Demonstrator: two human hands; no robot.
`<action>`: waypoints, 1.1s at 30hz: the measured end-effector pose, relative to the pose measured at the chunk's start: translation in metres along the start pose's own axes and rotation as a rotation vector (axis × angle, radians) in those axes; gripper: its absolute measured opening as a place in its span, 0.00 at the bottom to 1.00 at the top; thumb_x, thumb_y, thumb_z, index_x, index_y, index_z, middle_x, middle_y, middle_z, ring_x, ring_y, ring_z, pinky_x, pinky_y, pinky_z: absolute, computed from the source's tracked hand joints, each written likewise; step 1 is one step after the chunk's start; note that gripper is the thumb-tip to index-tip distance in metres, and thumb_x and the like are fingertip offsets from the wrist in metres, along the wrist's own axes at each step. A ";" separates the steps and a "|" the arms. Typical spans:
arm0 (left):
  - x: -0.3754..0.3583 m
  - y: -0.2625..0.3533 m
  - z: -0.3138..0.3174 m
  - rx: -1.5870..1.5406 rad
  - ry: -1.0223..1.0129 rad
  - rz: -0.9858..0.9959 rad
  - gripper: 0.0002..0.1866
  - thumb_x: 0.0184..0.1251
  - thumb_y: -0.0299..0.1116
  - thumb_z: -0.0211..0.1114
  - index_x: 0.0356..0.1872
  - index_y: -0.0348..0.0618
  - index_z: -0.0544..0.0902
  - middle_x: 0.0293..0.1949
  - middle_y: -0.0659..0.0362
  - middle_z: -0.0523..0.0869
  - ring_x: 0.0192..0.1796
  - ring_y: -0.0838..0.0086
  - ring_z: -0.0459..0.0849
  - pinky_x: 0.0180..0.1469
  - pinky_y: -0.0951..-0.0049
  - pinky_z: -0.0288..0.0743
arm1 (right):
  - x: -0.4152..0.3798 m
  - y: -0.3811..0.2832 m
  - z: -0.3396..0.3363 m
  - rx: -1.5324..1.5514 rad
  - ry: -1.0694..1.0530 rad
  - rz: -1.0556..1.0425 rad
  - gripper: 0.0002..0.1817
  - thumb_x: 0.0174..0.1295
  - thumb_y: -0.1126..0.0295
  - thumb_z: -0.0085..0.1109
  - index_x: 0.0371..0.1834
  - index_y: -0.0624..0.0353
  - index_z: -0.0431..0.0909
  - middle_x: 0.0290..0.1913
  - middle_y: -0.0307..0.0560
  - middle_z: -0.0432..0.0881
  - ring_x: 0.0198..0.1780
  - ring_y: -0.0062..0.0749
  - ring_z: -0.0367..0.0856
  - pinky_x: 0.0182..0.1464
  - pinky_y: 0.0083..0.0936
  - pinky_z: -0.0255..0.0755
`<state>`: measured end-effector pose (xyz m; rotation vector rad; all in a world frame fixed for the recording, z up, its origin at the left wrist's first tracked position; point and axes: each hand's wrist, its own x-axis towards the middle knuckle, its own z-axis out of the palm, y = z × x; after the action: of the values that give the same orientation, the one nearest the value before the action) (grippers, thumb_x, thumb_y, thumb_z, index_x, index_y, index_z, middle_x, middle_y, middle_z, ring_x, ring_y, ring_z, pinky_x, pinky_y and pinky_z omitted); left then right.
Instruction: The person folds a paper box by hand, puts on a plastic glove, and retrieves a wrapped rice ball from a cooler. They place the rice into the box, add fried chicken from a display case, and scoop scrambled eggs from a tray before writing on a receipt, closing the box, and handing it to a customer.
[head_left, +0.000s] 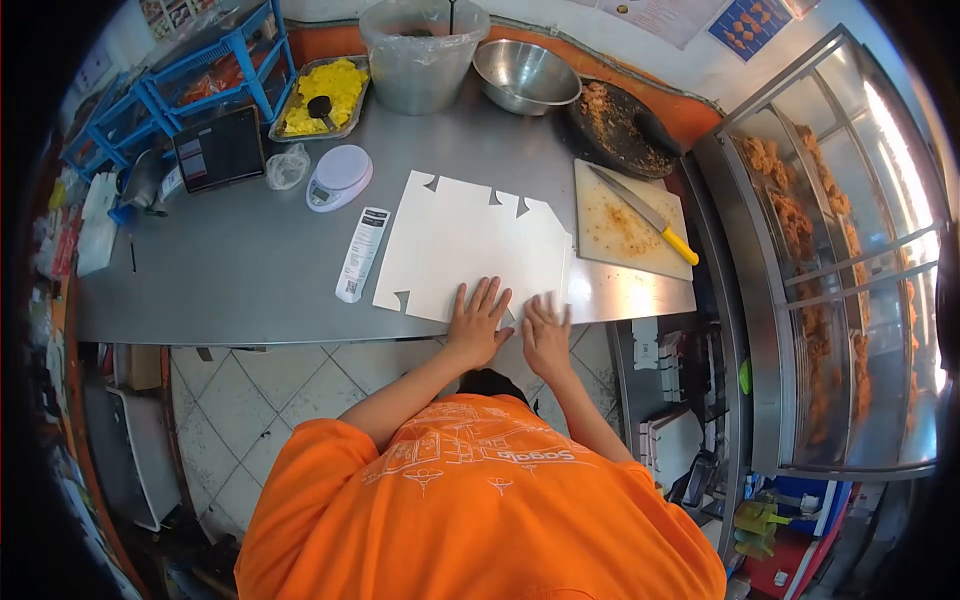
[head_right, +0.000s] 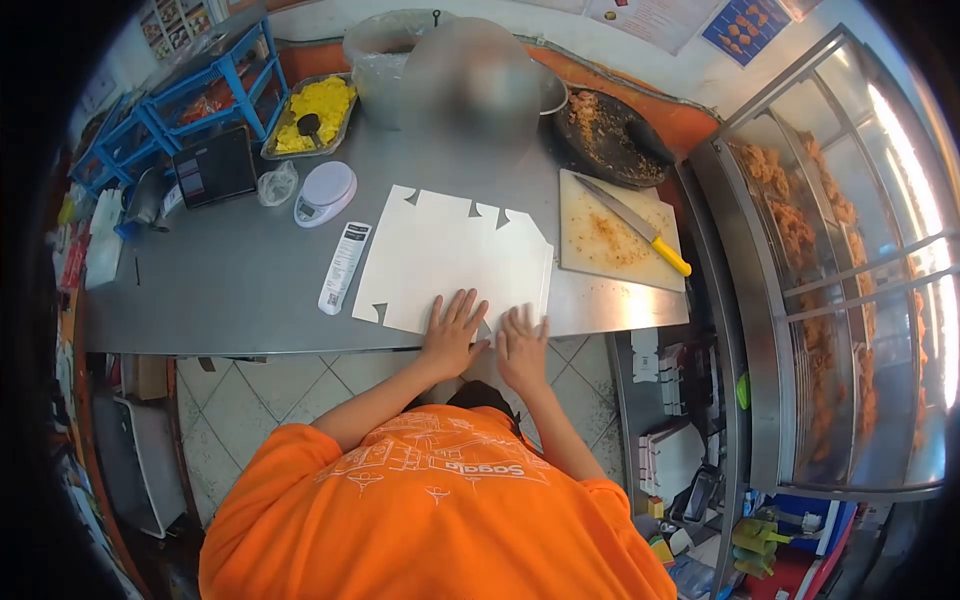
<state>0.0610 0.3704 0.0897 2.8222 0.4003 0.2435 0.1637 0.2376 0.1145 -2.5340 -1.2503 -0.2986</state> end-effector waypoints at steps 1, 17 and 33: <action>0.000 -0.001 0.000 -0.020 -0.003 0.009 0.36 0.66 0.53 0.53 0.71 0.47 0.58 0.73 0.51 0.53 0.76 0.62 0.47 0.73 0.48 0.35 | 0.017 -0.002 -0.013 0.240 -0.237 0.053 0.16 0.66 0.67 0.43 0.48 0.63 0.77 0.52 0.56 0.77 0.59 0.52 0.69 0.72 0.49 0.44; 0.023 -0.052 -0.025 0.064 0.106 -0.355 0.45 0.60 0.53 0.59 0.68 0.27 0.56 0.71 0.43 0.56 0.75 0.55 0.50 0.73 0.49 0.37 | 0.182 -0.062 0.119 1.128 0.026 -0.158 0.28 0.64 0.71 0.49 0.65 0.71 0.54 0.72 0.67 0.45 0.72 0.58 0.49 0.70 0.43 0.51; 0.020 -0.047 -0.029 0.041 0.076 -0.385 0.44 0.60 0.54 0.58 0.69 0.30 0.56 0.71 0.43 0.55 0.74 0.53 0.51 0.72 0.49 0.40 | 0.228 -0.034 0.121 1.134 -0.046 -0.087 0.41 0.63 0.72 0.51 0.73 0.68 0.35 0.72 0.66 0.47 0.75 0.52 0.45 0.73 0.42 0.40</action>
<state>0.0625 0.4274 0.1057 2.7081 0.9589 0.2620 0.2792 0.4678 0.0790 -1.5082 -1.0774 0.3715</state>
